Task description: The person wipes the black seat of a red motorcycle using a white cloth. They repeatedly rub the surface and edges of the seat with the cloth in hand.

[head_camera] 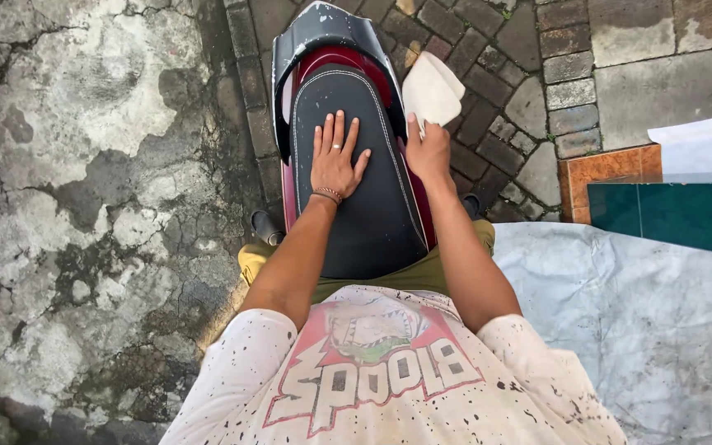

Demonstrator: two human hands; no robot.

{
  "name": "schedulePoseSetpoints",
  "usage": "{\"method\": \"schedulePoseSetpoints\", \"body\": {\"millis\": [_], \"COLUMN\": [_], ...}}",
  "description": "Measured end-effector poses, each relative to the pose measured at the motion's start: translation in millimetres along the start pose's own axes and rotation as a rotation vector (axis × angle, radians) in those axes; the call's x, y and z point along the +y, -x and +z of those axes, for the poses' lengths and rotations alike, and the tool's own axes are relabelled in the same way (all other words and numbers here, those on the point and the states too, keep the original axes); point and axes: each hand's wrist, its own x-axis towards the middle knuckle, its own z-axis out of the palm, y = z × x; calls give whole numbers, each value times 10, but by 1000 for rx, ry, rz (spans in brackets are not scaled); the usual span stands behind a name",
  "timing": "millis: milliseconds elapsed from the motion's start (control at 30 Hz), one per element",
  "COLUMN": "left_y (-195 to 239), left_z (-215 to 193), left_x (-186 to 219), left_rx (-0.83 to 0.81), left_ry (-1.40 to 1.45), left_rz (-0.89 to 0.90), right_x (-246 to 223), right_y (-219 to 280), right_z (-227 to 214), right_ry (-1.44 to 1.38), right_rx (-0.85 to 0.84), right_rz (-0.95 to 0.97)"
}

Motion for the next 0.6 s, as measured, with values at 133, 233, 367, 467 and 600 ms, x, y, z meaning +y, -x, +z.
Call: {"method": "schedulePoseSetpoints", "body": {"millis": [133,233,367,467,600], "left_y": [-38,42,-18,96,19], "left_z": [68,101,142,131,200], "left_x": [-58,-61,-99,-89,-106], "left_rx": [33,21,98,93,145], "left_ry": [9,26,50,35,-2], "left_rz": [2,-1,10,7,21], "right_x": [-26,9,119,652,1476], "right_y": [-196,12,527,1355,1944], "right_z": [581,571,162,-163,-313], "right_ry": [-86,-148,-387,-348,-360], "right_rx": [21,-237,-376,-427,-437], "right_rz": [-196,-255,-279,-80,278]}}
